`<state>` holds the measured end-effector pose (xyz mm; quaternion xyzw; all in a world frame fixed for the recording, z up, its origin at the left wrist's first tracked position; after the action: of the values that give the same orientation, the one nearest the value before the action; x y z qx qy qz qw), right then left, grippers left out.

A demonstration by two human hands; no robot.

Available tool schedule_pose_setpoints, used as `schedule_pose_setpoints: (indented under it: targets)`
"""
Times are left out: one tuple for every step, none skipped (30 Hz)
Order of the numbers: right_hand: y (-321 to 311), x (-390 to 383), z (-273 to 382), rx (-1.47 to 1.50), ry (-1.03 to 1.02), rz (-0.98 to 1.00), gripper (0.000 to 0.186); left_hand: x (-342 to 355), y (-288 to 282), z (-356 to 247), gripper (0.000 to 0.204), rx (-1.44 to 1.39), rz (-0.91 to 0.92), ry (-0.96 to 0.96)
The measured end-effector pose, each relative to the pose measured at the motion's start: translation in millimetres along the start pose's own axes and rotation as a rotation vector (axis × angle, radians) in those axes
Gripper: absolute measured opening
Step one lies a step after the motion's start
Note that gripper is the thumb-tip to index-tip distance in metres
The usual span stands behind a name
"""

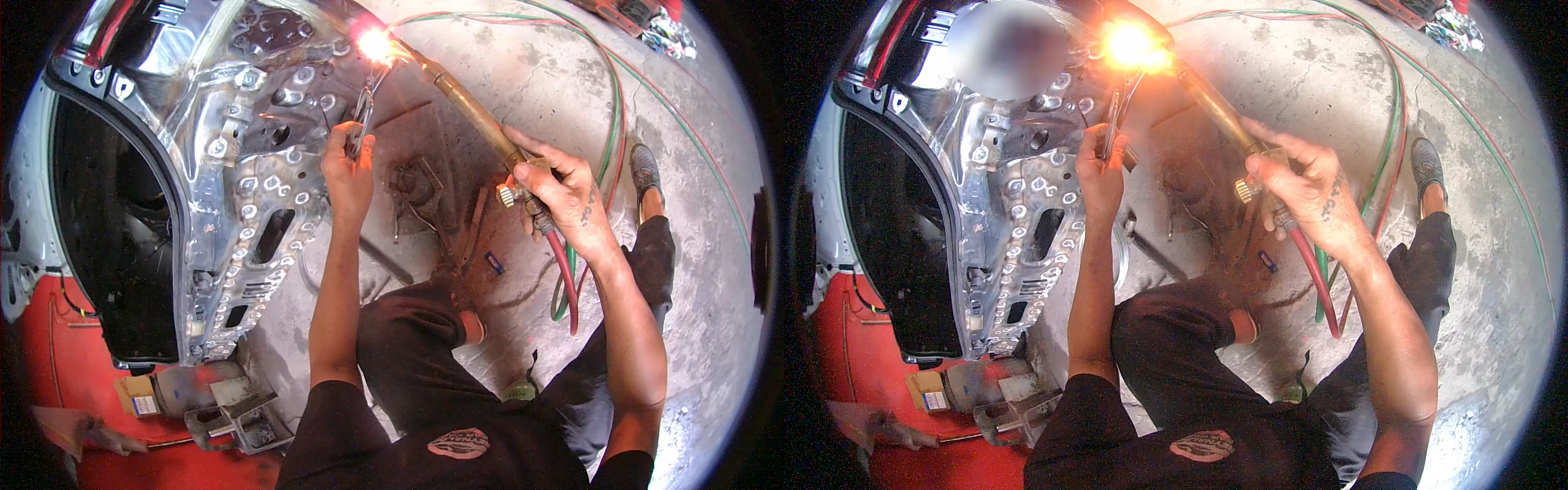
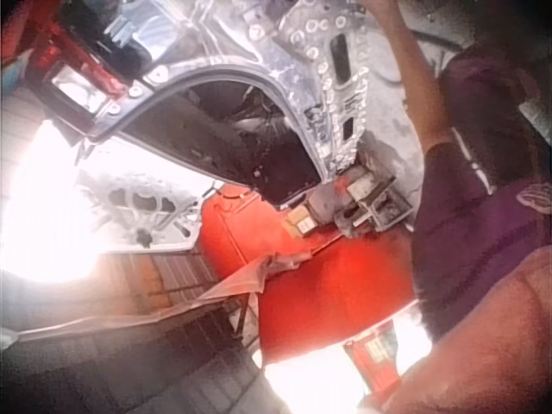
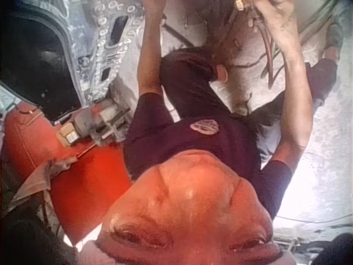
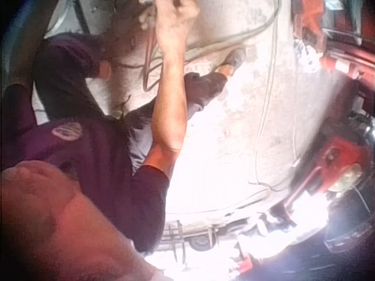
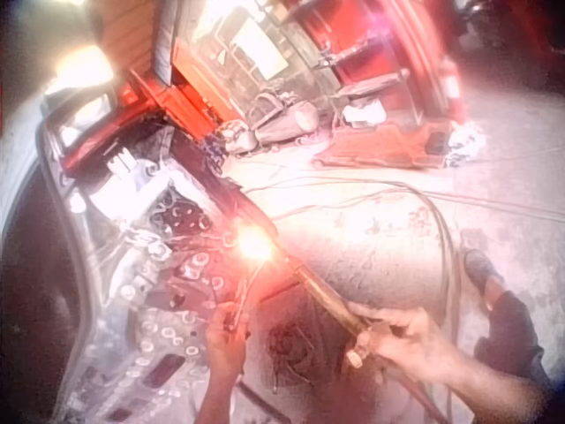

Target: The person welds a metal car panel using a torch and filler wire, then scrubs the welded area using a wire brush.

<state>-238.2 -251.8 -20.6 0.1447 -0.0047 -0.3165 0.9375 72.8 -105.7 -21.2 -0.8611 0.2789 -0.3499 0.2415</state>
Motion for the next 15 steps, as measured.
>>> schedule_pose_setpoints:
  targets:
    - [0.0,-0.1,-0.3,0.000,0.000,0.000,0.054,0.1,0.1,0.3,0.019,0.006,-0.002,-0.005]
    - [0.2,-0.2,-0.6,0.005,0.000,0.001,0.054,0.3,0.3,0.5,0.019,0.005,-0.001,-0.005]
    - [0.4,-0.3,-0.8,0.010,0.000,0.002,0.054,0.6,0.5,0.7,0.019,0.007,-0.005,0.002]
    - [0.5,-0.3,-0.6,0.010,0.000,0.002,0.054,0.8,0.6,0.4,0.019,0.009,-0.008,0.010]
    - [0.6,-0.4,-0.4,0.012,0.003,0.003,0.054,0.7,0.6,0.2,0.019,0.009,-0.008,0.010]
    - [0.7,-0.4,-0.1,0.015,0.005,0.004,0.054,0.5,0.6,-0.1,0.019,0.004,-0.009,0.011]
    - [0.7,-0.5,0.1,0.015,0.005,0.004,0.054,0.3,0.5,-0.4,0.019,-0.001,-0.009,0.013]
    - [0.7,-0.4,0.5,0.013,0.002,0.006,0.054,0.3,0.6,-0.2,0.019,-0.001,-0.009,0.013]
    - [0.6,-0.4,0.8,0.012,-0.001,0.008,0.054,0.4,0.8,0.3,0.019,0.000,-0.010,0.014]
    - [0.3,0.0,0.4,0.012,-0.001,0.009,0.054,0.4,0.6,0.0,0.019,0.002,-0.011,0.016]
    - [-0.2,0.4,-0.3,0.011,0.000,0.013,0.054,0.4,0.5,-0.3,0.019,0.002,-0.011,0.016]
    - [-0.4,0.7,-0.8,0.010,0.000,0.018,0.054,0.4,0.4,-0.7,0.019,0.006,-0.014,0.027]
    - [-0.1,0.7,-1.0,0.010,0.000,0.018,0.054,0.3,0.4,-1.5,0.019,0.009,-0.017,0.037]
    - [0.5,0.7,-1.2,0.015,-0.004,0.014,0.054,0.4,0.4,-1.7,0.019,0.009,-0.017,0.037]
    - [1.0,0.6,-1.1,0.020,-0.008,0.009,0.054,0.4,0.3,-1.9,0.019,0.011,-0.020,0.037]
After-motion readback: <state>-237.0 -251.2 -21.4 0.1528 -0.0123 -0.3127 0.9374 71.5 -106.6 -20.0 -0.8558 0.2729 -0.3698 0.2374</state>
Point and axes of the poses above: each hand's wrist, its own x-axis towards the middle knuckle, its own y-axis out of the palm, z = x × y, the point moved 1 cm from there along x, towards the middle knuckle
